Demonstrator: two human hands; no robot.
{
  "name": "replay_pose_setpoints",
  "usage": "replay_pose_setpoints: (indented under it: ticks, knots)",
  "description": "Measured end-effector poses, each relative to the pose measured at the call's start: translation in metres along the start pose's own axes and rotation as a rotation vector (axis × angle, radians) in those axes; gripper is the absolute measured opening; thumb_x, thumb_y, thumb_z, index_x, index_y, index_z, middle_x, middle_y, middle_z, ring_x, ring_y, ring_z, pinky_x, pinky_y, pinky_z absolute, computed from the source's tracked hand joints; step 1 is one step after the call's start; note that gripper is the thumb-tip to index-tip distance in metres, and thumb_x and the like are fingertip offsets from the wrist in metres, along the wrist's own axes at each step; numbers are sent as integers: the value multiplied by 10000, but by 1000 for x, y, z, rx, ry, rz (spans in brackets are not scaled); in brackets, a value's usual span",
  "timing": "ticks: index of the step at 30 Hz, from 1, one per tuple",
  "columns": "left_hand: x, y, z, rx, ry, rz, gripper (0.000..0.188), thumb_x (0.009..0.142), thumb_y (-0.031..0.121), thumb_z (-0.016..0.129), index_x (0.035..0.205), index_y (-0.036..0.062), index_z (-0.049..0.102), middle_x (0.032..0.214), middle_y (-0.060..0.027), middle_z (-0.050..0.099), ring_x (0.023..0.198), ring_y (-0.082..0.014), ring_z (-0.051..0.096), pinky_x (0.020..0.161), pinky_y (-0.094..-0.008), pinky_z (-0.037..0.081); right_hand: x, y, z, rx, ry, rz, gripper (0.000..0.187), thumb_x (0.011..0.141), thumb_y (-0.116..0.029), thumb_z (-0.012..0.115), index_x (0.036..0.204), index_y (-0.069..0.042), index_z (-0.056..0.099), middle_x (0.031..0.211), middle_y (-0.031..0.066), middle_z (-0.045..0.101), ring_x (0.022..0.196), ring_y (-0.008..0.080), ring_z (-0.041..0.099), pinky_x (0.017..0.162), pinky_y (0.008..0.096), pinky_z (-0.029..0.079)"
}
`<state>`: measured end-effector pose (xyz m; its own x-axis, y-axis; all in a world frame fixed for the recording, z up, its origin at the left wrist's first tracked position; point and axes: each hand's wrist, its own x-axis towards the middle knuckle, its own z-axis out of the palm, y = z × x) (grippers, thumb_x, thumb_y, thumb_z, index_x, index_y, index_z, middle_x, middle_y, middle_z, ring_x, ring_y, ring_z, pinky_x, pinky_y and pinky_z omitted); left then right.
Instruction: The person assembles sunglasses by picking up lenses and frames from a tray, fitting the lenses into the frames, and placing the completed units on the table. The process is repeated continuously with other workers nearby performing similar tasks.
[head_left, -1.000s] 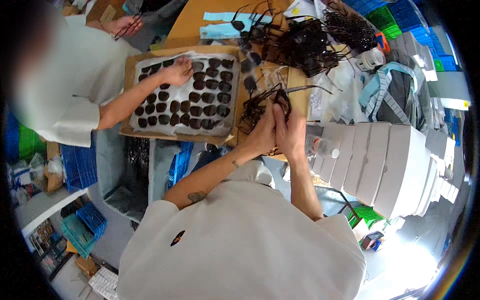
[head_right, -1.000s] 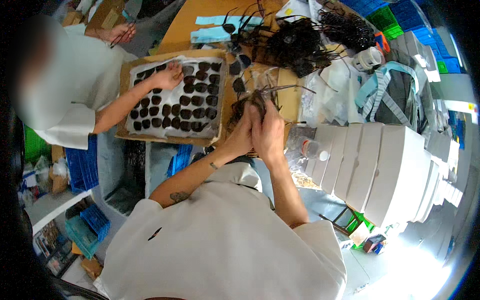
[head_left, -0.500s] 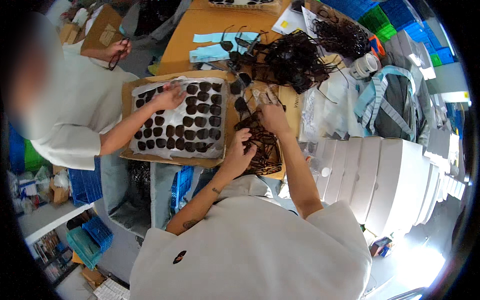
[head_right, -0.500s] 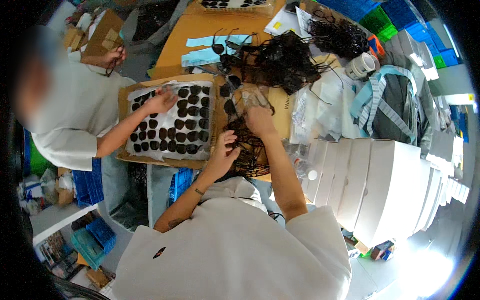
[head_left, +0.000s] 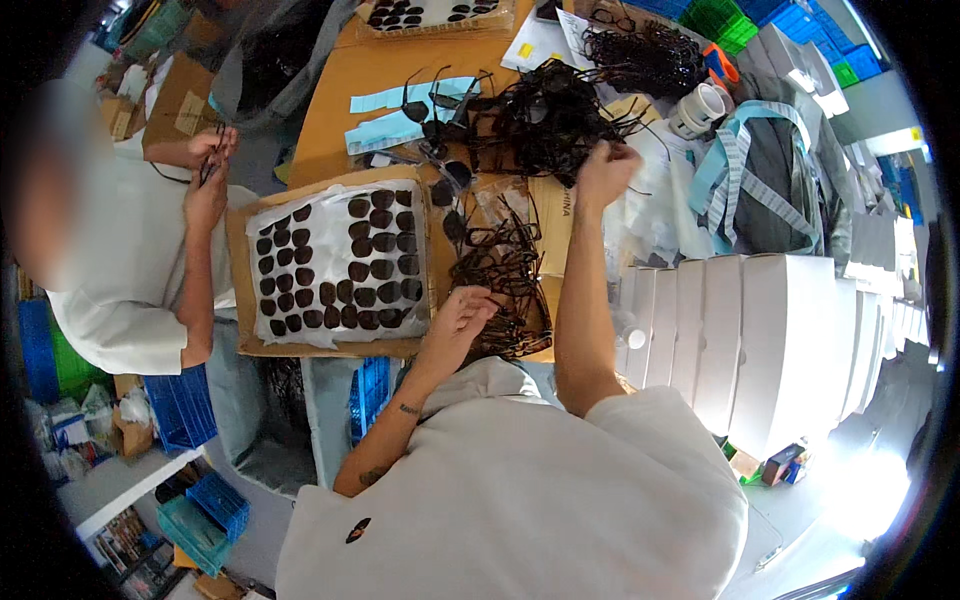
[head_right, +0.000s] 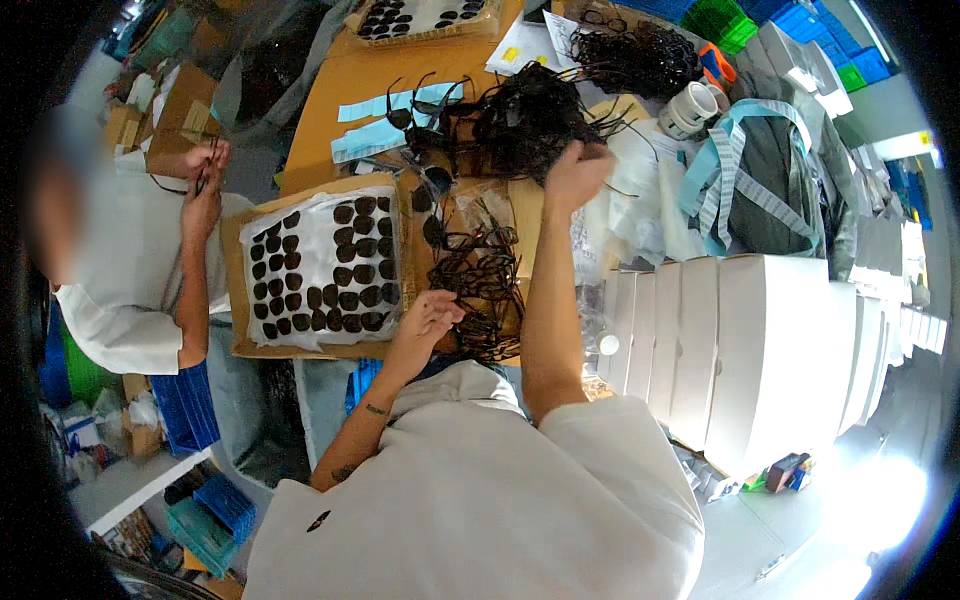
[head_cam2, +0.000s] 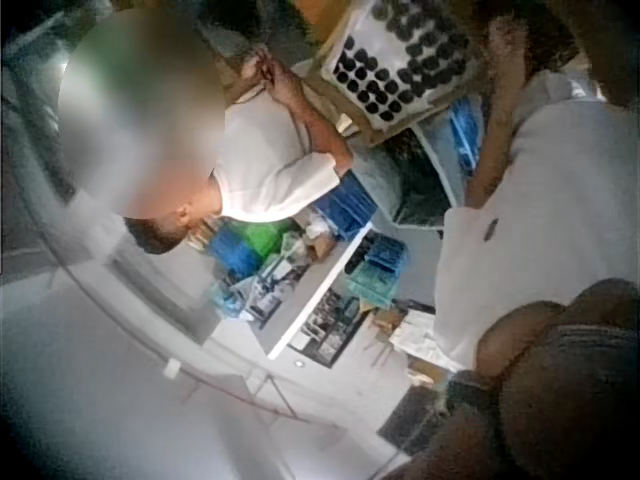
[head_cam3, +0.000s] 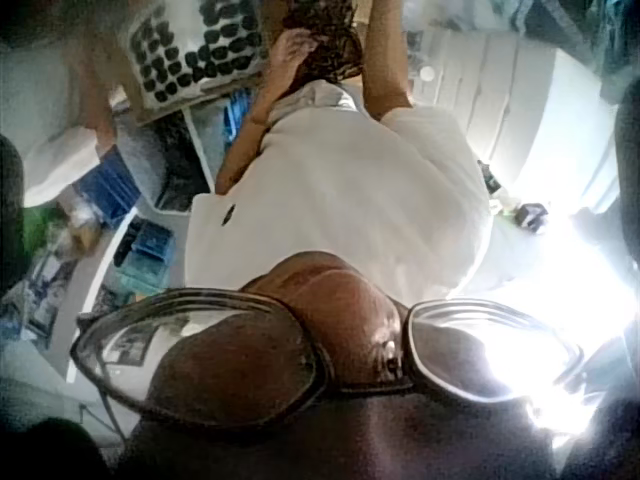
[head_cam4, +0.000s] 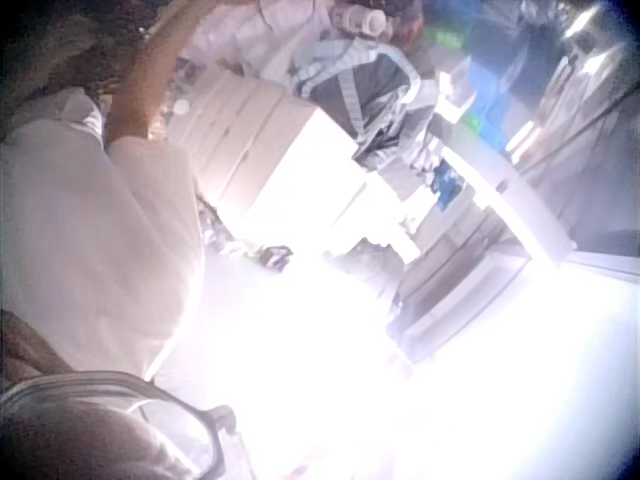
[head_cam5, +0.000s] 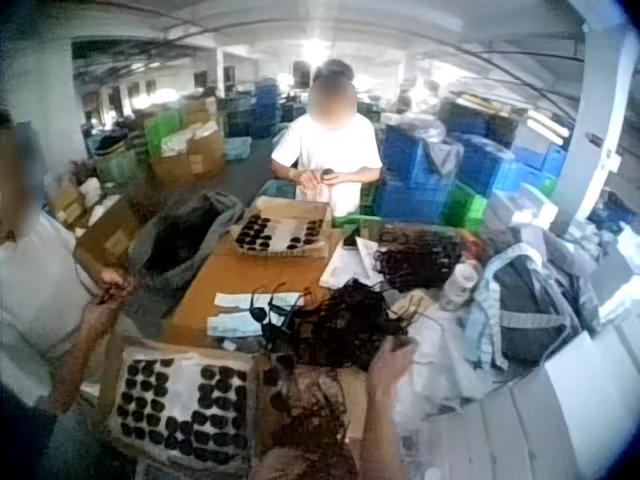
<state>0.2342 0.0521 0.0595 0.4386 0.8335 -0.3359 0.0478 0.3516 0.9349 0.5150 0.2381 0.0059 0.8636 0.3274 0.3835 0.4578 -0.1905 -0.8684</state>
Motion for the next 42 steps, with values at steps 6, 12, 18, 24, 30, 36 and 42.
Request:
replay_pose_setpoints:
  ticks: [6,12,18,24,30,36,42]
  knots:
    - [-16,-7,-12,-59,-22,15,294,1008,230,546,1221,28,524,1080,-102,645,1007,-198,628,903,-339,500,50,96,47,235,-154,620,407,871,-265,693,996,118,637,952,190,685,814,267,640,744,402,497]
    - [-26,-25,-21,-109,-72,22,269,1010,207,541,1200,17,538,1050,-105,650,987,-182,628,886,-319,513,65,68,29,-77,-77,208,194,821,-82,681,995,2,680,960,145,674,863,311,625,777,423,483]
    - [-31,-28,-25,-135,-89,21,252,1025,195,509,1191,9,538,1046,-94,654,976,-163,627,877,-303,514,53,-68,-54,-78,426,-611,193,788,6,639,955,-43,724,995,127,588,807,296,562,732,382,448]
    - [-32,-28,-42,-237,-166,-32,351,1006,190,518,1298,-4,516,1096,-126,655,1080,-228,634,912,-358,526,-25,-138,-135,237,122,-423,167,847,52,583,1000,11,637,842,100,625,764,174,569,630,321,464]
    - [-41,-16,-40,-597,-68,265,590,1012,459,424,1423,41,366,1412,-150,487,1327,-252,448,1050,-405,435,-184,-161,-171,701,-847,324,184,954,-87,584,1097,27,595,1000,72,638,865,144,612,738,295,527]
    - [-78,-3,-90,-607,248,174,536,993,534,436,926,31,608,1072,-151,680,922,-142,657,758,-277,561,-240,-146,-191,774,-1850,614,486,886,-5,588,1349,54,453,1248,98,564,1131,199,558,1026,320,392]
    - [-102,6,-103,-316,251,230,369,1029,305,496,1038,-39,626,1042,-103,689,925,-137,619,805,-284,522,-254,-136,-170,405,-2035,249,404,955,-73,567,1341,10,480,1234,66,544,1161,202,494,1060,311,338]
